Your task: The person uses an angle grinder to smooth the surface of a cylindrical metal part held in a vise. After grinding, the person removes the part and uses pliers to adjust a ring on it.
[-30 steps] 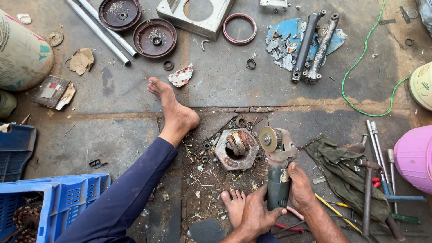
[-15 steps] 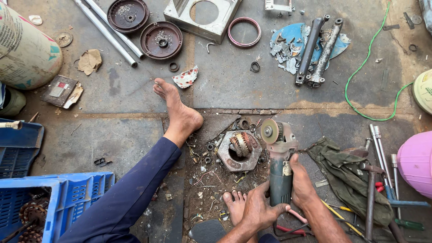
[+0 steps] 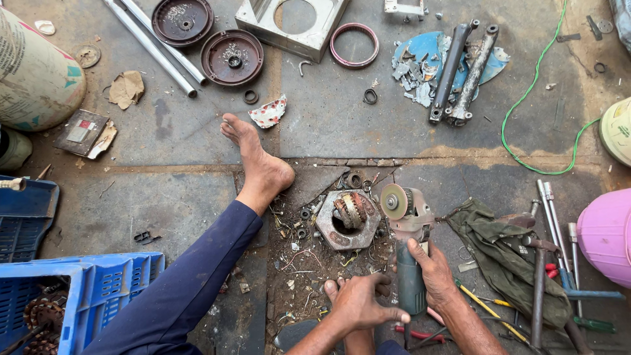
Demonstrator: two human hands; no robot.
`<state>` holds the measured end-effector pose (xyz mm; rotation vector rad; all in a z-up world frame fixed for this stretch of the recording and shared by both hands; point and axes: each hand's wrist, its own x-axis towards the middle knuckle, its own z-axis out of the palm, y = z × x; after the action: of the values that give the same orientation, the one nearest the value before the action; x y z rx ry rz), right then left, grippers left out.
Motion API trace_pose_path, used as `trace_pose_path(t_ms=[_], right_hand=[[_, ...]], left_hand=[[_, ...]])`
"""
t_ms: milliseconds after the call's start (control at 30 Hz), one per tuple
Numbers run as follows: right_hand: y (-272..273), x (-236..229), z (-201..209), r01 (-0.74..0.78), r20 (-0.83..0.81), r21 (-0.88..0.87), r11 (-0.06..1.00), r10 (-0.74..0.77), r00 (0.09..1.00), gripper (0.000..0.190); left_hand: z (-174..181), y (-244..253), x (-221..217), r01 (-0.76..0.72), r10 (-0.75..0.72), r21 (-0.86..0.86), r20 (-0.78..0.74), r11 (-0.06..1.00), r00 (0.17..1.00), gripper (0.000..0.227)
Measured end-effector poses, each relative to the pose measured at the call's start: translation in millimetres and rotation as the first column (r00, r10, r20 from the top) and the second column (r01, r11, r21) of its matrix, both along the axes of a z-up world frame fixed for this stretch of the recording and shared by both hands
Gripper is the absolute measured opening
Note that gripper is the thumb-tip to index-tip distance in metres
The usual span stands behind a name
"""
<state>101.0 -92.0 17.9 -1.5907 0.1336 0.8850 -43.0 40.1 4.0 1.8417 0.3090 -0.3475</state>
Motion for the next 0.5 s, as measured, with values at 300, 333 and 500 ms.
trace_pose_path(t_ms=[300,333,500], right_hand=[[-6.4,-4.7,3.5,0.009,-0.062,0.322,0.947,0.012,0.998,0.066],[-8.5,-4.2,4.7,0.015,-0.085,0.347,0.938,0.016,0.996,0.068],[-10.9,2.0,12.0,0.010,-0.087,0.321,0.947,0.018,0.996,0.070]], left_hand=[[-10.8,-42.7,-8.6,-0.205,0.229,-0.223,0.088,0.953,0.970,0.073],[-9.8,-43.1,-9.1,-0.203,0.218,-0.183,0.065,0.962,0.974,0.071],[4.6,-36.7,-3.0,-0.240,0.281,-0.246,0.145,0.939,0.949,0.072]])
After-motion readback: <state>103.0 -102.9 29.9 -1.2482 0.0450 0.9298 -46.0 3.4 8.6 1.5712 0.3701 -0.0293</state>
